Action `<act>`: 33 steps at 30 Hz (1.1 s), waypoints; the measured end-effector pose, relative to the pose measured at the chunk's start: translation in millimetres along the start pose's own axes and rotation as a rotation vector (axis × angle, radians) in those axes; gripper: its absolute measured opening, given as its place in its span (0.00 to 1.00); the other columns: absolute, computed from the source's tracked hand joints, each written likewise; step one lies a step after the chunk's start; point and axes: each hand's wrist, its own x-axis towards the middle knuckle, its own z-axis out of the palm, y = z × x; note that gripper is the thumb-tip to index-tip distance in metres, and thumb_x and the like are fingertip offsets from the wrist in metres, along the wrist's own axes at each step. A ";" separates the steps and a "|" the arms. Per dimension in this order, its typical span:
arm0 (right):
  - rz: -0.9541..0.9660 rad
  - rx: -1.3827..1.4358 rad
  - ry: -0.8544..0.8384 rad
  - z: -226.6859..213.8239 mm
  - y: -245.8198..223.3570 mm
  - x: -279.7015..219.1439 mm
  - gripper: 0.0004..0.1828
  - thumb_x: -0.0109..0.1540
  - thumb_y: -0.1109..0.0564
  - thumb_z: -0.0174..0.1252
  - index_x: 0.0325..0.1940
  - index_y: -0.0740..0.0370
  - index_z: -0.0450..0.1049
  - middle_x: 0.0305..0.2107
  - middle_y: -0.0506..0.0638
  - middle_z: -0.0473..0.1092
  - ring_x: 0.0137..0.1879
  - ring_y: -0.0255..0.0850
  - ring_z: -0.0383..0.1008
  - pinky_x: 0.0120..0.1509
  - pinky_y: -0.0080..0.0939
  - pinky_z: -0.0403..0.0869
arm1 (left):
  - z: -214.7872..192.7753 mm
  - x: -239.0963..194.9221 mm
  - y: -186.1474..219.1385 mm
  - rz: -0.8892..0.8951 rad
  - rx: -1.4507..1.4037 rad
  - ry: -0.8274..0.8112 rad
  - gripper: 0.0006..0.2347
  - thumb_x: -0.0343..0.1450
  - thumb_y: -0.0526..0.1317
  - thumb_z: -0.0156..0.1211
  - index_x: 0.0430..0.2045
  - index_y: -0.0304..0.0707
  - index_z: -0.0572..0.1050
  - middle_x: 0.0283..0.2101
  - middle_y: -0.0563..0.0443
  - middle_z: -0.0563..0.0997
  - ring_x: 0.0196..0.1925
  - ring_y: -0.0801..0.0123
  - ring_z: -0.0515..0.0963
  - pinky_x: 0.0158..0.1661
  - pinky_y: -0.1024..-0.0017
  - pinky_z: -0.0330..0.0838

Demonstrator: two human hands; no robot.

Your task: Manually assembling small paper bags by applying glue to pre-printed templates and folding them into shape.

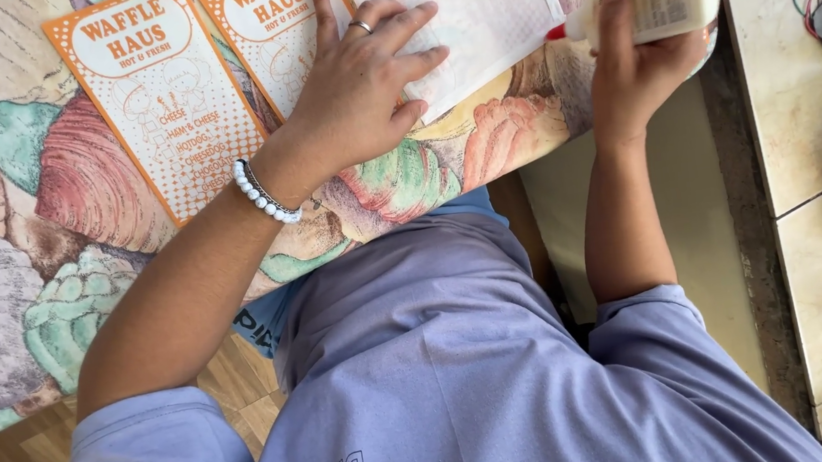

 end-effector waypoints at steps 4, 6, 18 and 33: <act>0.027 0.052 -0.010 0.8 -3.6 -3.4 0.10 0.67 0.63 0.65 0.39 0.74 0.74 0.30 0.56 0.73 0.37 0.43 0.75 0.38 0.44 0.78 | 0.5 -0.1 -1.3 0.014 -0.014 0.005 0.20 0.67 0.42 0.71 0.54 0.41 0.82 0.67 0.40 0.72 0.66 0.46 0.65 0.62 0.21 0.28; -0.020 0.019 0.006 -3.4 1.5 3.9 0.09 0.68 0.62 0.65 0.40 0.73 0.74 0.30 0.56 0.74 0.37 0.45 0.77 0.38 0.44 0.79 | -0.5 0.4 -0.8 0.013 -0.015 -0.003 0.21 0.65 0.42 0.72 0.54 0.41 0.82 0.67 0.40 0.72 0.66 0.46 0.65 0.62 0.21 0.29; 0.618 0.333 0.136 -46.4 25.0 25.6 0.18 0.63 0.46 0.66 0.43 0.64 0.75 0.29 0.53 0.74 0.28 0.38 0.75 0.23 0.36 0.72 | 3.1 3.9 -8.4 -0.028 -0.061 0.012 0.21 0.61 0.41 0.74 0.49 0.41 0.82 0.64 0.43 0.74 0.65 0.49 0.66 0.65 0.32 0.46; 0.688 0.353 0.542 -237.1 67.5 -10.3 0.20 0.59 0.57 0.74 0.52 0.61 0.75 0.35 0.53 0.78 0.32 0.38 0.78 0.28 0.31 0.71 | -37.3 44.9 -1.5 -0.166 -0.640 0.695 0.10 0.71 0.33 0.69 0.40 0.41 0.73 0.46 0.48 0.73 0.52 0.64 0.74 0.51 0.68 0.75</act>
